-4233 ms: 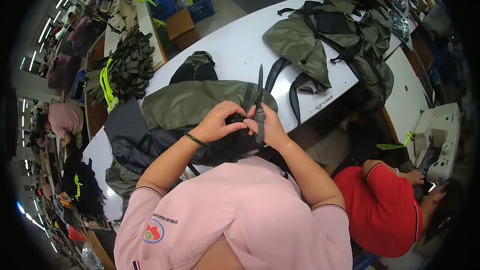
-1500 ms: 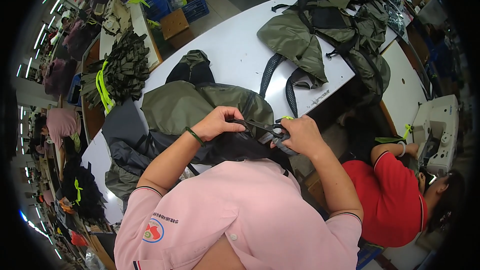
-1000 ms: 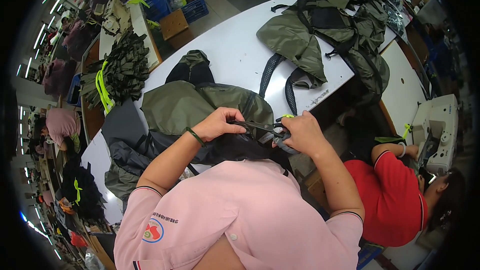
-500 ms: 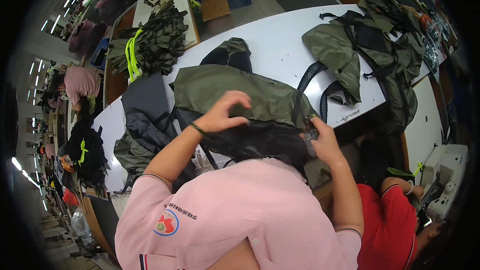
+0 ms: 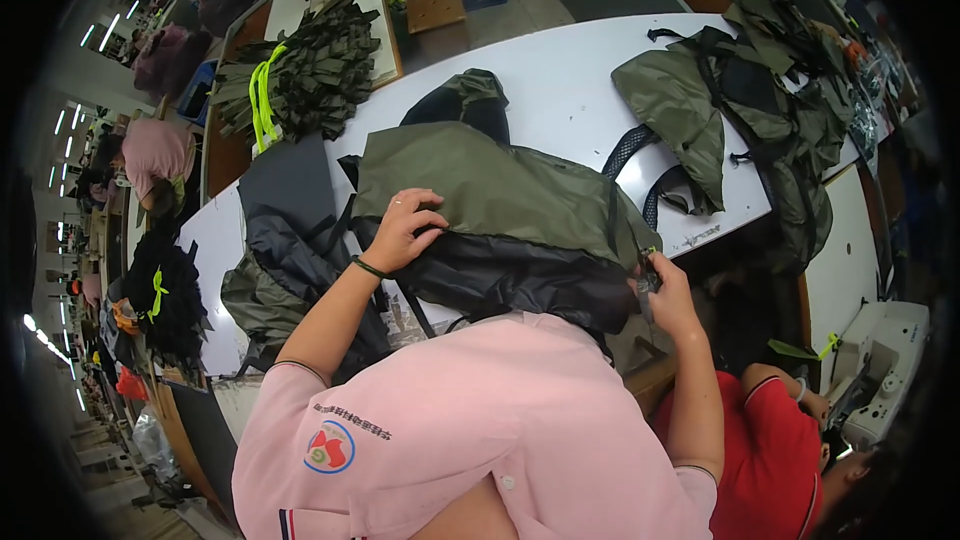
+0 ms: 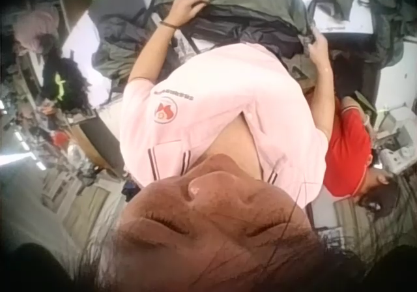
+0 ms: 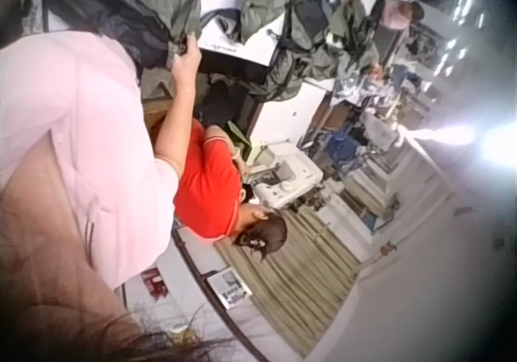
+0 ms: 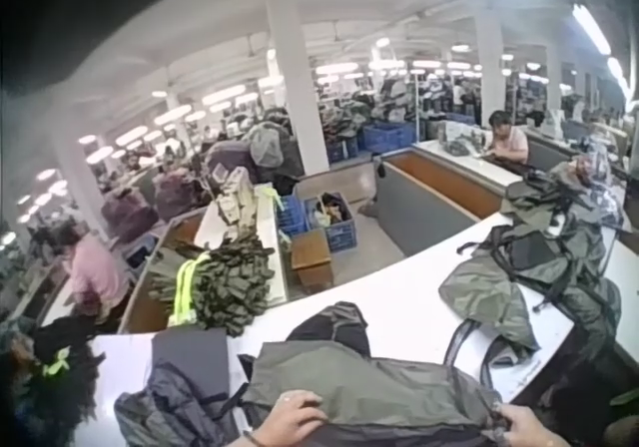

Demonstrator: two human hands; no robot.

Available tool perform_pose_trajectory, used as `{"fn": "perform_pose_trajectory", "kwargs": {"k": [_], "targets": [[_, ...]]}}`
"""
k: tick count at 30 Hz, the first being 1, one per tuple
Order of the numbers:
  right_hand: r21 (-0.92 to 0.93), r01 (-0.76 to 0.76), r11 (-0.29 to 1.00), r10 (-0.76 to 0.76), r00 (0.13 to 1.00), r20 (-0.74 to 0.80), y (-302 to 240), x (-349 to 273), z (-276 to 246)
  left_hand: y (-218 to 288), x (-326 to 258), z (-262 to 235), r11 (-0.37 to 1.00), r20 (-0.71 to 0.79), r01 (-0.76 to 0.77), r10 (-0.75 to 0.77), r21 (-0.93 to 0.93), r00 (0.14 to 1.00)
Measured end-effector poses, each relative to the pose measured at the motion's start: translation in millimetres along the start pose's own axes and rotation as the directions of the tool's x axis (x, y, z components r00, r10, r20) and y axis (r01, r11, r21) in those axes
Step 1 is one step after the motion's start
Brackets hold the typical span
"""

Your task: Trim excess fabric and threads from garment components using scissors at a factory workstation.

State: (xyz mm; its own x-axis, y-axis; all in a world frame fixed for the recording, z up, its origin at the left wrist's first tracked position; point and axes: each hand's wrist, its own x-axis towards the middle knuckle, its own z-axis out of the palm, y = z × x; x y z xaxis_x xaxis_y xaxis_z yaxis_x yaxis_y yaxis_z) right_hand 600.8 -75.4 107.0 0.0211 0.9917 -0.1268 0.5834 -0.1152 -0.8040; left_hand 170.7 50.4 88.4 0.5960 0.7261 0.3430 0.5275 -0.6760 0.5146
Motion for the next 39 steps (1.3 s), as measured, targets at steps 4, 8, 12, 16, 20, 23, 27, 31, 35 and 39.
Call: {"fn": "perform_pose_trajectory", "kwargs": {"k": [4, 8, 12, 16, 20, 23, 27, 31, 35, 39], "targets": [[-0.297, 0.08, 0.952, -0.104, 0.992, -0.067, -5.5, 0.6, -1.9, 7.3, 7.5, -5.5, 0.901, 0.079, 0.193, -0.176, -0.389, 0.981], [-0.484, 0.208, 0.85, -0.248, 0.969, -0.019, -63.0, 14.4, -3.5, 30.8, 28.3, -14.9, 0.386, 0.457, 0.536, -0.282, -0.751, 0.844], [-0.475, 0.466, 0.747, -0.466, 0.876, 0.125, -107.2, 27.7, 16.9, 45.4, 38.8, -15.1, 0.241, 0.575, 0.622, -0.241, -0.745, 0.782], [-0.466, 0.544, 0.698, -0.517, 0.833, 0.198, -118.8, 29.6, 31.0, 55.9, 39.7, -17.3, 0.217, 0.607, 0.648, -0.23, -0.73, 0.76], [-0.477, 0.541, 0.693, -0.511, 0.835, 0.204, -118.6, 30.1, 36.2, 61.2, 42.8, -15.5, 0.216, 0.621, 0.656, -0.21, -0.723, 0.755], [-0.469, 0.545, 0.695, -0.51, 0.834, 0.212, -119.2, 31.4, 36.4, 59.2, 43.5, -13.7, 0.202, 0.624, 0.653, -0.192, -0.73, 0.757], [-0.456, 0.543, 0.705, -0.509, 0.836, 0.207, -116.2, 32.2, 37.4, 57.1, 44.3, -11.3, 0.195, 0.621, 0.645, -0.176, -0.739, 0.764], [-0.466, 0.518, 0.717, -0.466, 0.854, 0.232, -111.4, 32.9, 35.0, 58.0, 48.1, -8.6, 0.186, 0.63, 0.652, -0.167, -0.736, 0.759], [-0.481, 0.511, 0.712, -0.452, 0.859, 0.243, -104.8, 33.8, 32.2, 59.3, 52.1, -8.4, 0.202, 0.65, 0.667, -0.152, -0.717, 0.745], [-0.429, 0.496, 0.755, -0.448, 0.868, 0.214, -100.2, 33.1, 33.3, 60.5, 53.2, -7.1, 0.23, 0.631, 0.646, -0.147, -0.728, 0.762]]}}
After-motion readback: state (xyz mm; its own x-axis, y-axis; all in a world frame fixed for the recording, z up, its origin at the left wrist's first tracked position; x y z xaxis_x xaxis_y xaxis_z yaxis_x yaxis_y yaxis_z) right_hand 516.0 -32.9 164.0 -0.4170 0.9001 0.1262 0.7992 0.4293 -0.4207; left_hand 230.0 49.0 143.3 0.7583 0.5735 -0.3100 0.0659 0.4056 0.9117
